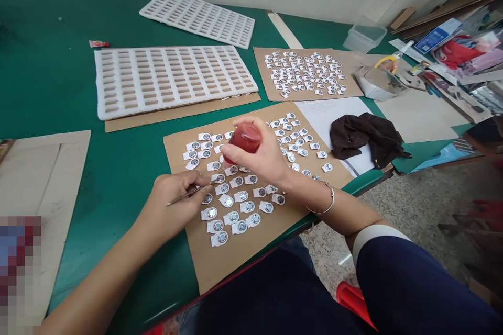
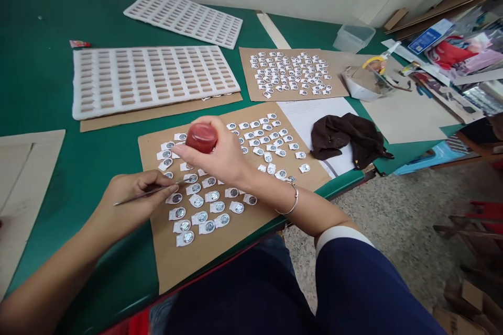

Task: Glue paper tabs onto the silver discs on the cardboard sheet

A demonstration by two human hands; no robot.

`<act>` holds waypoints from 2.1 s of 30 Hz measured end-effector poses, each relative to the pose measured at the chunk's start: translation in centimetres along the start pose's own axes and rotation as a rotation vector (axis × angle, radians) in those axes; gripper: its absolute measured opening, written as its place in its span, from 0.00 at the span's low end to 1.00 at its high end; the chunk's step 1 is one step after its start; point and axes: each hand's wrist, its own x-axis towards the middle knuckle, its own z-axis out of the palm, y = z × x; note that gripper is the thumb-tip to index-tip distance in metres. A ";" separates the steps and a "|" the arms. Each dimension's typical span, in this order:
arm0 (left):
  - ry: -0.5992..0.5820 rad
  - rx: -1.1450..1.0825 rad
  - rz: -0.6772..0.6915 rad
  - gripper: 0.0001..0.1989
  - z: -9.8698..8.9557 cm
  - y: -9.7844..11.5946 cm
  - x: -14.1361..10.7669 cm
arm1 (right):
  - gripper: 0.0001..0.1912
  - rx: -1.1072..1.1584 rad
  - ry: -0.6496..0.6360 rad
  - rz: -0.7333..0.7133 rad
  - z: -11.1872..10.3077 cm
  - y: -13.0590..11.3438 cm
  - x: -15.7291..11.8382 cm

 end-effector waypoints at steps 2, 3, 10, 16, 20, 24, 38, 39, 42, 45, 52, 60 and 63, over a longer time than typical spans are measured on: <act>-0.008 -0.054 -0.029 0.09 -0.2 -0.1 0.2 | 0.23 0.029 -0.013 0.026 -0.5 -0.4 -0.2; -0.012 -0.068 -0.038 0.09 -0.2 -0.1 0.2 | 0.22 0.004 -0.019 0.028 -0.6 -0.3 -0.4; -0.012 -0.033 -0.010 0.10 0.1 -0.6 0.0 | 0.16 -0.144 0.125 0.000 -0.6 2.9 -2.6; -0.007 0.065 0.090 0.10 0.2 -0.4 -0.4 | 0.12 -0.231 0.152 -0.111 -0.2 3.5 -3.1; -0.017 0.091 0.159 0.08 0.2 -0.3 -0.8 | 0.11 -0.247 0.147 -0.115 -0.2 3.6 -3.0; -0.016 0.102 0.195 0.08 0.2 -0.3 -0.9 | 0.11 -0.255 0.133 -0.120 -0.2 3.8 -3.0; 0.003 0.107 0.232 0.07 0.4 -0.4 -0.8 | 0.11 -0.276 0.104 -0.137 -0.1 4.1 -3.0; 0.002 0.109 0.230 0.07 0.4 -0.4 -0.8 | 0.11 -0.275 0.101 -0.145 -0.1 4.1 -3.0; -0.002 0.114 0.218 0.06 0.5 -0.5 -0.8 | 0.11 -0.269 0.089 -0.171 -0.2 4.0 -3.0; 0.002 0.112 0.214 0.06 0.5 -0.6 -0.9 | 0.10 -0.265 0.078 -0.196 -0.2 3.8 -3.1; 0.007 0.096 0.224 0.06 0.5 -0.8 -0.7 | 0.10 -0.274 0.071 -0.230 -0.1 3.9 -3.2; 0.005 0.085 0.237 0.06 0.4 -0.6 -0.7 | 0.10 -0.307 0.072 -0.267 -0.1 3.8 -3.2; 0.001 0.081 0.237 0.06 0.4 -0.5 -0.7 | 0.10 -0.306 0.072 -0.260 -0.2 3.7 -3.2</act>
